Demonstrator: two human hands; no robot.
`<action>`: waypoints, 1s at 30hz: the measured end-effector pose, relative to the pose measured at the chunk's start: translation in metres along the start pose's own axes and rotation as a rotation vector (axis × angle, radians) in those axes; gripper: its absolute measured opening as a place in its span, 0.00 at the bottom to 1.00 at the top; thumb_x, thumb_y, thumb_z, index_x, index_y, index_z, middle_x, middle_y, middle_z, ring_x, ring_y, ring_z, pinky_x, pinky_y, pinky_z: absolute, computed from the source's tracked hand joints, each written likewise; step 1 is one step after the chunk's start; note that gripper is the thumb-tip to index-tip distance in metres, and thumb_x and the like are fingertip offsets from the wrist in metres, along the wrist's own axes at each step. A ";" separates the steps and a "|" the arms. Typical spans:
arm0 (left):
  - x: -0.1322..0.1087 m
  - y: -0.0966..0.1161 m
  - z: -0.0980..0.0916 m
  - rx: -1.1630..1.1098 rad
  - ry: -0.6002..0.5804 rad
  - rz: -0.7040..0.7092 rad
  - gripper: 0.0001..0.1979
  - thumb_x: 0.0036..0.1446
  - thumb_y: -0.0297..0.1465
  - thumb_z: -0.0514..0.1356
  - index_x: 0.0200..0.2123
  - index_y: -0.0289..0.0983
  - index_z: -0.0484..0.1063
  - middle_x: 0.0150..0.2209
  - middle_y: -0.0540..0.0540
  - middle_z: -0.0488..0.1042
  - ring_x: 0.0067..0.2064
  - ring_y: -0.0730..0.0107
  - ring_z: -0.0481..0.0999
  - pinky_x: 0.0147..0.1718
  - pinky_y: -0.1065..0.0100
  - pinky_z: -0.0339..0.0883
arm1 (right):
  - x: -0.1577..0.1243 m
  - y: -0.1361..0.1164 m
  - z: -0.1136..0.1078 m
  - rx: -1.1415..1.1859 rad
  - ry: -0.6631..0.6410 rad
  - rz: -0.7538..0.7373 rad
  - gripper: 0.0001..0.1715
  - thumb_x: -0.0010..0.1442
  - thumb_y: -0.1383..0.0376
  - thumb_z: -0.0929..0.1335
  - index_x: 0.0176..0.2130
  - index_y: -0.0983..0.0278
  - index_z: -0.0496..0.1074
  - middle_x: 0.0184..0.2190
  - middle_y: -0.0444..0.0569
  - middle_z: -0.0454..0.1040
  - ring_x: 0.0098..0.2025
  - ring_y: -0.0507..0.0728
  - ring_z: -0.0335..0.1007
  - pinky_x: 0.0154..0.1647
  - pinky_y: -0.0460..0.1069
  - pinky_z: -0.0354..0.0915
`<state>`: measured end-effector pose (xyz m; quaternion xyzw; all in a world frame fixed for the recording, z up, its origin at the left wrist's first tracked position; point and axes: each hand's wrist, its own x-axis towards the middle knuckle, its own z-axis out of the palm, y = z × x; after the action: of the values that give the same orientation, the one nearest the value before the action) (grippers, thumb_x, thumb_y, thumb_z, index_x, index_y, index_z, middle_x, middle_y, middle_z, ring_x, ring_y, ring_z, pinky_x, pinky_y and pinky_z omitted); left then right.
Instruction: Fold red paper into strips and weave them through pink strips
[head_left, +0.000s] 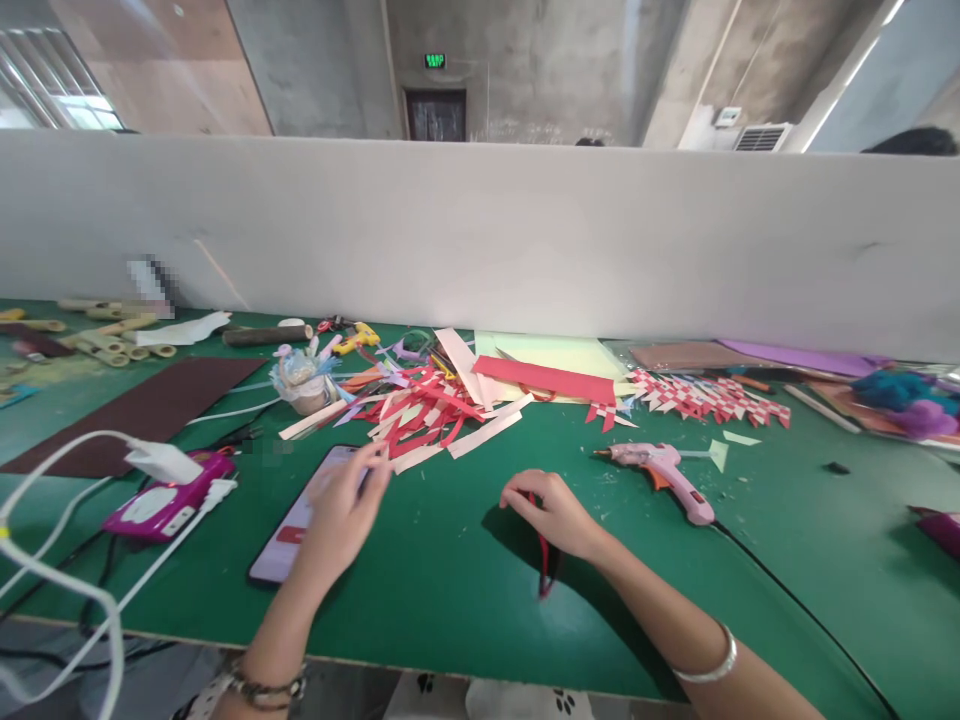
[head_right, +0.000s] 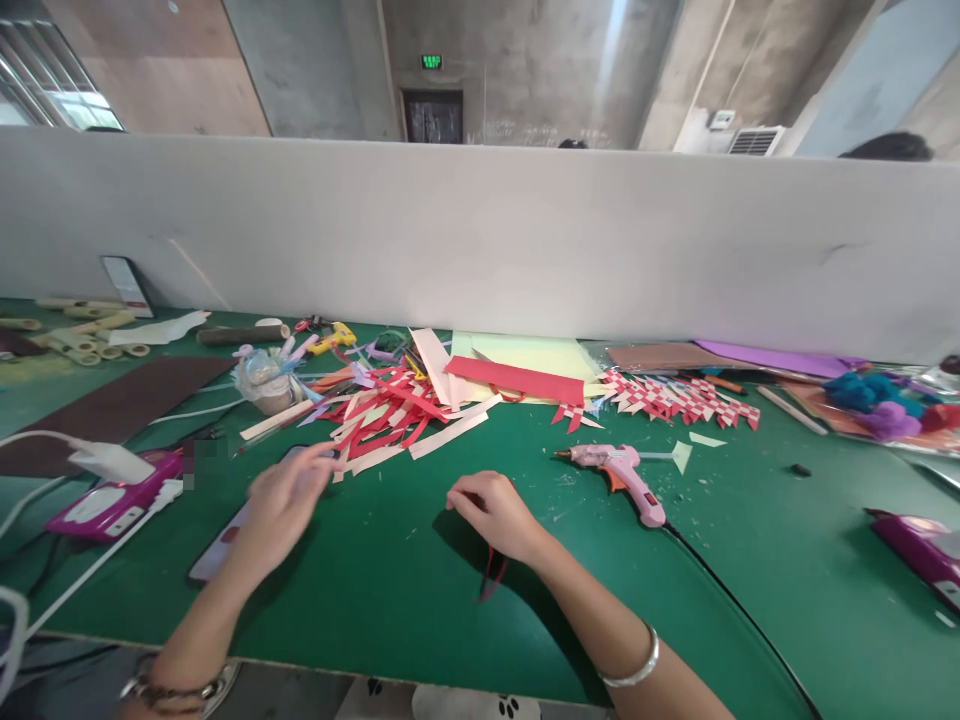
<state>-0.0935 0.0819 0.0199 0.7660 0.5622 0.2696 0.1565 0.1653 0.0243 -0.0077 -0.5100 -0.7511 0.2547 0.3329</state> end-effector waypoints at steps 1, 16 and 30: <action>0.000 0.012 0.007 -0.110 -0.112 0.055 0.22 0.59 0.45 0.45 0.49 0.40 0.65 0.45 0.44 0.74 0.49 0.58 0.70 0.51 0.57 0.56 | 0.000 0.001 0.000 -0.006 0.010 -0.006 0.17 0.62 0.63 0.59 0.27 0.64 0.71 0.26 0.45 0.74 0.30 0.52 0.66 0.35 0.47 0.59; -0.011 0.091 0.096 0.096 -0.503 0.407 0.12 0.53 0.37 0.57 0.38 0.35 0.68 0.38 0.41 0.69 0.40 0.57 0.69 0.36 0.62 0.63 | -0.001 0.012 -0.033 0.000 0.060 0.065 0.13 0.61 0.65 0.59 0.31 0.64 0.70 0.30 0.47 0.72 0.33 0.52 0.67 0.36 0.47 0.62; 0.030 0.068 0.091 -0.192 -0.591 0.298 0.07 0.54 0.32 0.53 0.27 0.38 0.70 0.26 0.50 0.69 0.26 0.72 0.68 0.23 0.72 0.54 | -0.055 0.003 -0.059 -0.283 -0.489 0.112 0.16 0.51 0.71 0.69 0.41 0.58 0.69 0.58 0.49 0.56 0.58 0.61 0.54 0.54 0.56 0.58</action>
<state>0.0197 0.0939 -0.0093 0.8663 0.3468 0.1077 0.3430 0.2256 -0.0237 0.0151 -0.5155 -0.8079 0.2807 0.0529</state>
